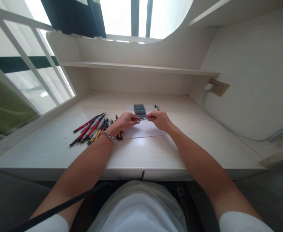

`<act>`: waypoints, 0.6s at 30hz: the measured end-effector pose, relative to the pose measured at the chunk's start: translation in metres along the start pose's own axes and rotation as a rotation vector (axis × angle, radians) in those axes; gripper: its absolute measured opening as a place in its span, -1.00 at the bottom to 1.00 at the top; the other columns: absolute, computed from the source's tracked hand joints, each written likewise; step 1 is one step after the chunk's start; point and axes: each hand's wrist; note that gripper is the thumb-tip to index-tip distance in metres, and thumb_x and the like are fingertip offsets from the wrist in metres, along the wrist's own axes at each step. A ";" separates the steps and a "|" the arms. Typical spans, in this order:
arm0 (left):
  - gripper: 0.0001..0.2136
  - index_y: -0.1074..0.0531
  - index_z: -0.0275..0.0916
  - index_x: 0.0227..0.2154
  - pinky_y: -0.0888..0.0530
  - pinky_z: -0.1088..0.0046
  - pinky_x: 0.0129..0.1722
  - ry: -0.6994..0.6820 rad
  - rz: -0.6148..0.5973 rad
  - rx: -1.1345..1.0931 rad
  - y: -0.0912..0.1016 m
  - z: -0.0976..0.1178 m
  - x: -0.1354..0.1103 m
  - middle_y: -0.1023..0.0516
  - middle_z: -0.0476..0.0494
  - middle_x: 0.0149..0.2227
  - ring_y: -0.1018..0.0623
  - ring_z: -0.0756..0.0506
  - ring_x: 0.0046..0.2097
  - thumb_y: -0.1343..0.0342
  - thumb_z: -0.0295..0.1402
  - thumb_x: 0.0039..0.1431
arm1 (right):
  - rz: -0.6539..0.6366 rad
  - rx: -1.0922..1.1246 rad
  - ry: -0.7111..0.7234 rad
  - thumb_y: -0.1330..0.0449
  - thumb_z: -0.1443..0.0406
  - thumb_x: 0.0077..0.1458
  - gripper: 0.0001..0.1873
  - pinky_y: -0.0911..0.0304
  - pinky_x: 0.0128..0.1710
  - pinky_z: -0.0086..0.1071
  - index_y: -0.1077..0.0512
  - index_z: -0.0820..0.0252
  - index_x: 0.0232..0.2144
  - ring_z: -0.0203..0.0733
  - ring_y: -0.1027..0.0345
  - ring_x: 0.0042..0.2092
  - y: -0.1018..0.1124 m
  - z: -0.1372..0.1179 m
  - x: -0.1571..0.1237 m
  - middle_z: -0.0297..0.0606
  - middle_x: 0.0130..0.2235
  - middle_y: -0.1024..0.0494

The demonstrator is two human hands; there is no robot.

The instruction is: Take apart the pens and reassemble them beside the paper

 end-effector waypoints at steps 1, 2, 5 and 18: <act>-0.70 -0.60 -0.27 -0.23 -0.41 0.48 -0.33 -0.003 0.019 0.001 0.000 0.000 0.000 -0.62 -0.12 -0.39 -0.54 -0.06 -0.35 -0.18 -0.23 0.01 | -0.018 0.021 -0.013 -0.21 0.33 0.08 -0.85 -0.25 -0.17 -0.35 -0.58 0.15 -0.31 -0.24 -0.43 -0.27 0.000 0.000 0.000 -0.30 -0.27 -0.61; -0.71 -0.61 -0.27 -0.25 -0.42 0.47 -0.32 -0.005 0.040 -0.001 0.001 0.001 0.000 -0.62 -0.12 -0.39 -0.54 -0.07 -0.34 -0.20 -0.24 -0.01 | -0.042 0.036 -0.032 -0.20 0.31 0.10 -0.85 -0.25 -0.20 -0.37 -0.57 0.16 -0.32 -0.26 -0.42 -0.30 -0.001 0.000 0.000 -0.30 -0.31 -0.61; -0.73 -0.60 -0.26 -0.28 -0.43 0.46 -0.29 0.002 0.083 -0.029 0.001 0.001 0.000 -0.62 -0.12 -0.37 -0.54 -0.07 -0.32 -0.25 -0.28 -0.07 | -0.132 0.049 -0.128 -0.08 0.26 0.20 -0.77 -0.22 -0.31 -0.43 -0.53 0.20 -0.32 -0.31 -0.37 -0.42 -0.006 0.001 0.001 -0.34 -0.45 -0.58; -0.68 -0.60 -0.28 -0.22 -0.40 0.47 -0.37 0.019 0.002 -0.014 0.001 -0.003 0.001 -0.62 -0.13 -0.39 -0.53 -0.06 -0.38 -0.15 -0.19 0.06 | 0.007 0.094 -0.079 -0.28 0.33 -0.01 -0.85 -0.28 -0.25 -0.41 -0.52 0.21 -0.31 -0.27 -0.43 -0.32 0.004 0.000 0.002 -0.27 -0.32 -0.60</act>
Point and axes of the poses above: each hand's wrist, its own x-axis towards the middle knuckle, its own y-axis out of the back of the hand, z = x × y
